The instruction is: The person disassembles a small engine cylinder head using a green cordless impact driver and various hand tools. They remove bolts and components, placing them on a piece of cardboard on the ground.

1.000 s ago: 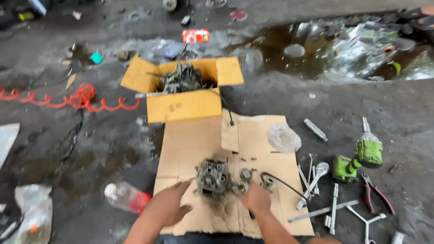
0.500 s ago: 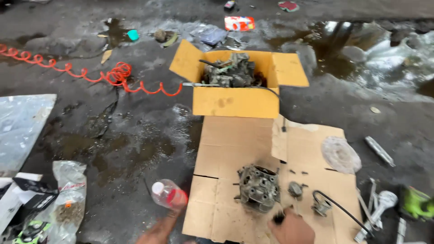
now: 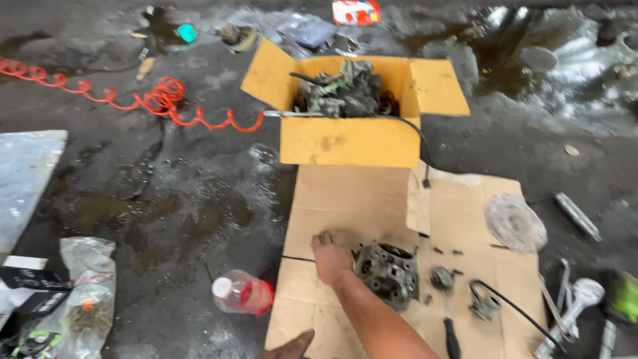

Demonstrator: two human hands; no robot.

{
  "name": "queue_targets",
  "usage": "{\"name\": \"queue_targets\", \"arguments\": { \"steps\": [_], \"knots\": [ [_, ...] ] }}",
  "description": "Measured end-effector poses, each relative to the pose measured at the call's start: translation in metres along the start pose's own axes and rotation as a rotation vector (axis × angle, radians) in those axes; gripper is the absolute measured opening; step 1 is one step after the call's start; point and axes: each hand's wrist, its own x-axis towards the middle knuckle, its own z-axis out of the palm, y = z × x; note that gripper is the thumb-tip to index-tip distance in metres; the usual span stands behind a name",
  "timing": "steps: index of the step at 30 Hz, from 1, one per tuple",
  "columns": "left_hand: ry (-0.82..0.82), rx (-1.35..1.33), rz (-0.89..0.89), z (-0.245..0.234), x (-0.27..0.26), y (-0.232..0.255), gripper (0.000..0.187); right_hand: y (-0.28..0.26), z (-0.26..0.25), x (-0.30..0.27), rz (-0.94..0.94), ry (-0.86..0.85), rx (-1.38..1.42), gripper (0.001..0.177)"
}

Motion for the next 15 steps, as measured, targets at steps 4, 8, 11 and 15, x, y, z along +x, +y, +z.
{"name": "queue_targets", "arguments": {
  "steps": [4, 8, 11, 15],
  "knots": [
    [-0.192, 1.036, 0.469, -0.003, -0.006, 0.017, 0.091, 0.006, -0.048, -0.109, -0.130, 0.522, 0.296, 0.027],
    [-0.138, 1.031, 0.585, 0.008, -0.017, 0.050, 0.087, 0.122, -0.058, -0.181, 0.142, 0.925, 0.378, 0.016],
    [0.124, 0.736, 0.820, 0.014, -0.018, 0.069, 0.072, 0.207, -0.060, -0.177, 0.659, 0.439, 0.128, 0.047],
    [0.183, 0.588, 0.803, 0.023, -0.015, 0.071, 0.063, 0.238, -0.032, -0.178, 0.527, -0.154, 0.023, 0.075]
  ]
}}
